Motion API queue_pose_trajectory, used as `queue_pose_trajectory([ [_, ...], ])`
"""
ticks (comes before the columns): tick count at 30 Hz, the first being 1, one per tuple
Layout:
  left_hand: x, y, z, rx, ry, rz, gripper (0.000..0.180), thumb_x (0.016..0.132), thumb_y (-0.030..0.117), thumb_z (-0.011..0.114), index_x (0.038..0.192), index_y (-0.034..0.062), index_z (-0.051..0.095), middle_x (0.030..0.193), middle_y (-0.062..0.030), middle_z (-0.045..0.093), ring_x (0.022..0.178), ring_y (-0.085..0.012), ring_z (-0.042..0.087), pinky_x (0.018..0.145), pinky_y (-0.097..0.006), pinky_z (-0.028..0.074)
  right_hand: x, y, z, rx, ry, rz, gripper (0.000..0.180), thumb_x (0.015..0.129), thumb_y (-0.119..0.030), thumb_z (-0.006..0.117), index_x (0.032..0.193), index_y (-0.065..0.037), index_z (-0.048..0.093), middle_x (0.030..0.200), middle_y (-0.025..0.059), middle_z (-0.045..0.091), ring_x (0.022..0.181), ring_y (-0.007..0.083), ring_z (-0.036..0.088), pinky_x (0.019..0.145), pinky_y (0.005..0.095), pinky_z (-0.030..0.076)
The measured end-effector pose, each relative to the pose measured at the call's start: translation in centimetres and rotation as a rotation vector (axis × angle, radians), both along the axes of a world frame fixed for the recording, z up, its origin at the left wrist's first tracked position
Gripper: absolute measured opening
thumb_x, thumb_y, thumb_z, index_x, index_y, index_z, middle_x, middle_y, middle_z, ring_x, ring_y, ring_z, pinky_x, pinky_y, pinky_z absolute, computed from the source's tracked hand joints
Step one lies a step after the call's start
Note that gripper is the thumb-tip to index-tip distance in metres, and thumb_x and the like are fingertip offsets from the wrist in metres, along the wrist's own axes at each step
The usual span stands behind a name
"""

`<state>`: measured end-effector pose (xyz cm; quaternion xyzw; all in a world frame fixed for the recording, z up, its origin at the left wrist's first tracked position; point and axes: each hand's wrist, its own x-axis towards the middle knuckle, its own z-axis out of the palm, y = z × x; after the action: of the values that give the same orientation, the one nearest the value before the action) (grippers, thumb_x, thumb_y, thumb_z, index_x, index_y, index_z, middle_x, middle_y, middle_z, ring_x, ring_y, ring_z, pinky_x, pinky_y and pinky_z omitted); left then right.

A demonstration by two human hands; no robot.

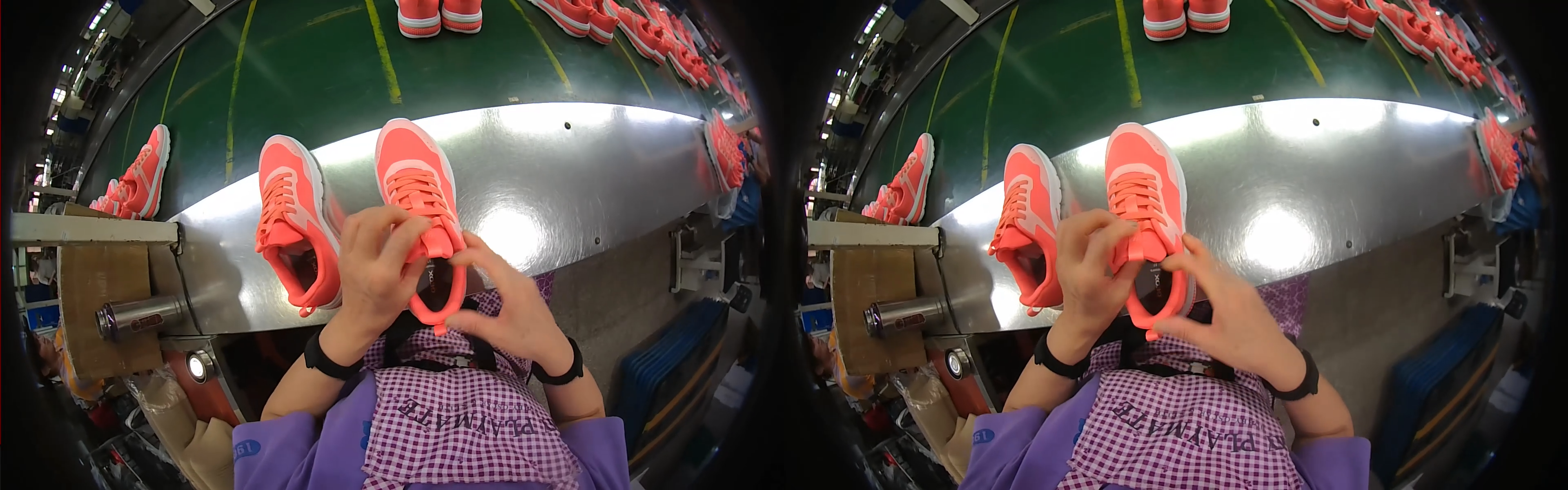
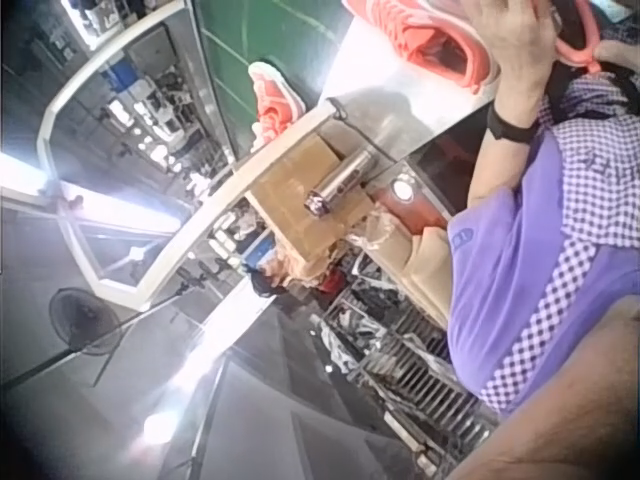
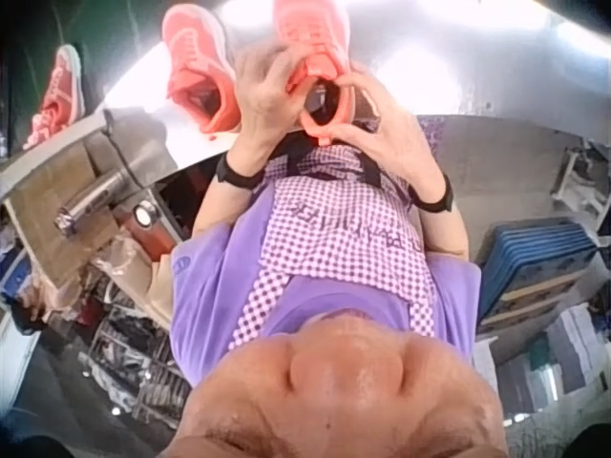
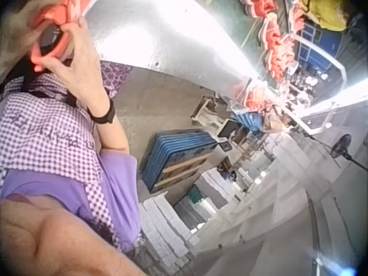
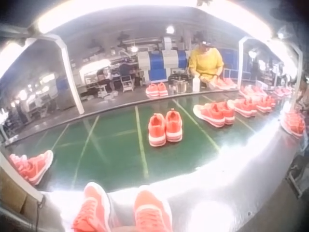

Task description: Arranging, checking, or adjusting shoelaces and positioning finished shoes on a manufacturing assembly line.

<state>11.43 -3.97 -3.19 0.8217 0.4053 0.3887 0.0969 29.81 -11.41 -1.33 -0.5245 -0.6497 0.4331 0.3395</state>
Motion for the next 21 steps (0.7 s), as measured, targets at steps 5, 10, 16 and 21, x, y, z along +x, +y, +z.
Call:
queue_pose_trajectory([
  [5,0.5,0.8,0.3,0.090,0.093,-0.133,0.037,0.064,0.002,0.070,0.100,0.0071,0.067,0.099,-0.0042,0.061,0.092,-0.0256,0.057,0.078,-0.036,0.047,-1.4,0.2,-1.8,-0.065,0.197,-0.312,0.056,0.080,-0.018,0.076,0.125,-0.001,0.047,0.117,0.0174,0.060,0.104,0.0280,0.062,0.085,0.0369,0.051],
  [10,0.0,0.7,0.0,0.031,0.047,-0.106,0.037,0.061,0.000,0.068,0.097,0.0066,0.069,0.098,-0.0036,0.062,0.089,-0.0247,0.058,0.076,-0.035,0.048,-0.6,3.3,-2.6,-0.031,0.314,-0.430,0.018,0.092,-0.011,0.059,0.103,0.001,0.067,0.096,0.0117,0.067,0.089,0.0196,0.064,0.079,0.0287,0.050],
  [16,-0.6,0.9,-0.6,0.104,0.035,-0.115,0.038,0.060,0.002,0.068,0.098,0.0078,0.070,0.096,-0.0029,0.062,0.085,-0.0224,0.058,0.072,-0.034,0.049,-0.2,5.9,-1.3,-0.051,0.224,-0.266,0.015,0.087,-0.013,0.067,0.095,0.000,0.070,0.087,0.0081,0.065,0.074,0.0138,0.060,0.070,0.0261,0.048],
  [21,-0.4,1.1,-0.2,0.101,0.050,-0.128,0.037,0.060,0.001,0.068,0.097,0.0066,0.069,0.096,-0.0023,0.062,0.082,-0.0217,0.057,0.069,-0.034,0.047,1.4,7.3,-0.4,-0.222,0.218,-0.111,0.016,0.085,-0.014,0.070,0.091,0.000,0.068,0.082,0.0053,0.065,0.074,0.0095,0.057,0.069,0.0252,0.047],
])
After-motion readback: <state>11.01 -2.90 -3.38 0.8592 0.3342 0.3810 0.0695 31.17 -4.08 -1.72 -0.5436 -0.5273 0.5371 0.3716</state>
